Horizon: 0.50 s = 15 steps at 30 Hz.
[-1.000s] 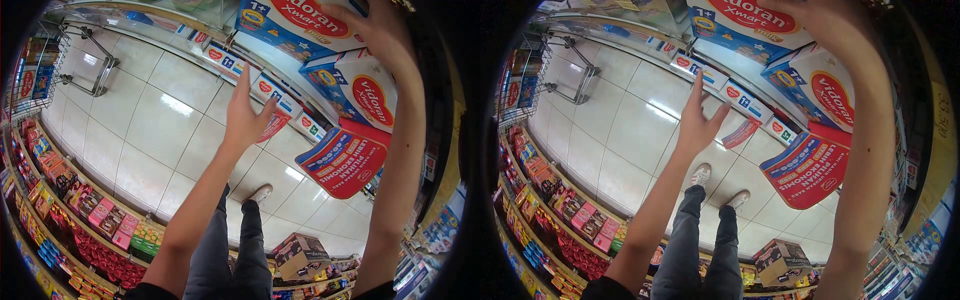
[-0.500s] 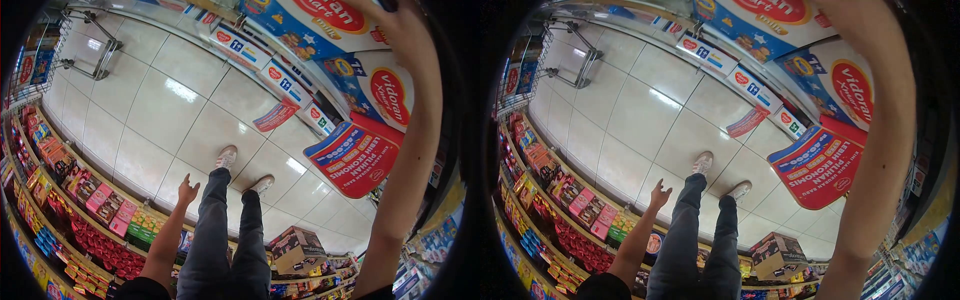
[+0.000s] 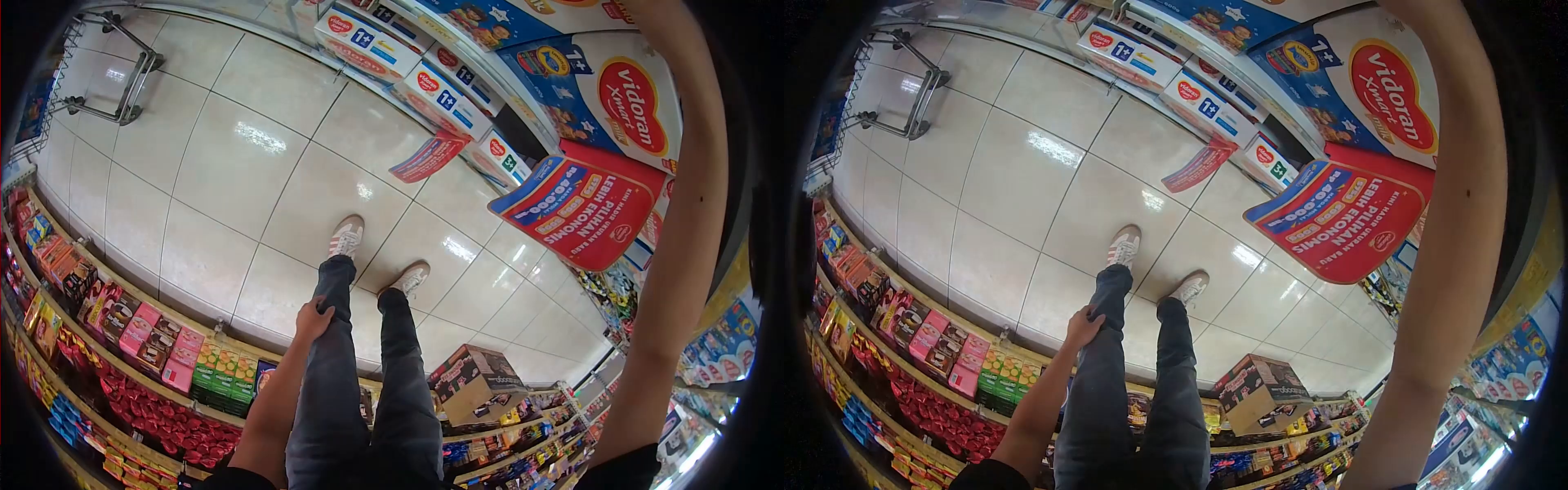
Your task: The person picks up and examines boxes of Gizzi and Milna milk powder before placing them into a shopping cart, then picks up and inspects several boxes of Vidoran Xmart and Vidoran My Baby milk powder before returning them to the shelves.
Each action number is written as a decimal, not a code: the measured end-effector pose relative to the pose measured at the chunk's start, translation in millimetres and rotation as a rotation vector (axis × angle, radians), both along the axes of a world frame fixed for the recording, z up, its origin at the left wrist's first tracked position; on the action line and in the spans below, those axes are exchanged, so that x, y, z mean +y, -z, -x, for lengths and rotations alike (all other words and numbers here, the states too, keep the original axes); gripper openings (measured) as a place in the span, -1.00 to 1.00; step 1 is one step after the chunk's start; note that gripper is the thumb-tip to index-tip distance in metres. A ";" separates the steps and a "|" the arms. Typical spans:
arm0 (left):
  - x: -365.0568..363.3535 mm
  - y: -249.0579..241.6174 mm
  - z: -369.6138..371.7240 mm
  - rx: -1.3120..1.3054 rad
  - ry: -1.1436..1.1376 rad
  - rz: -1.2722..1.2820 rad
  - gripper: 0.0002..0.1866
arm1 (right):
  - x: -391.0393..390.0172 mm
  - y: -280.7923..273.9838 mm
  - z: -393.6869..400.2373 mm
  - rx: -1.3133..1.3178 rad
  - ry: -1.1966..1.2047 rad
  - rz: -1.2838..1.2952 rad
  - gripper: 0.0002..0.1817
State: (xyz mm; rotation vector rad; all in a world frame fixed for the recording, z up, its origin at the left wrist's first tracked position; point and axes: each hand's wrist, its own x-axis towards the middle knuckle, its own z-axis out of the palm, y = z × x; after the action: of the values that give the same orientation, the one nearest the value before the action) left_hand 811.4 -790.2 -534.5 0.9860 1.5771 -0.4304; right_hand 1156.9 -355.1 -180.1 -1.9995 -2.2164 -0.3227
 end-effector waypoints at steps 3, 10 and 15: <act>-15.1 4.7 -3.2 -0.009 0.013 -0.021 -0.39 | 1.4 10.1 -8.2 -0.015 -0.026 -0.085 -0.17; -36.8 16.4 14.2 -0.097 -0.084 -0.029 -0.34 | 6.2 -8.4 -8.7 0.100 -0.024 0.098 -0.19; -39.5 17.7 16.3 -0.105 -0.098 0.023 -0.30 | -81.6 49.0 37.2 0.083 -0.111 -0.434 -0.30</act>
State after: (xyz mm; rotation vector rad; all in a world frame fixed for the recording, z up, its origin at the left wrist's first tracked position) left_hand 795.1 -829.6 -552.2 0.8960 1.5151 -0.3226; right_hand 1119.8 -436.6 -229.2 -1.6260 -1.9849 -0.6320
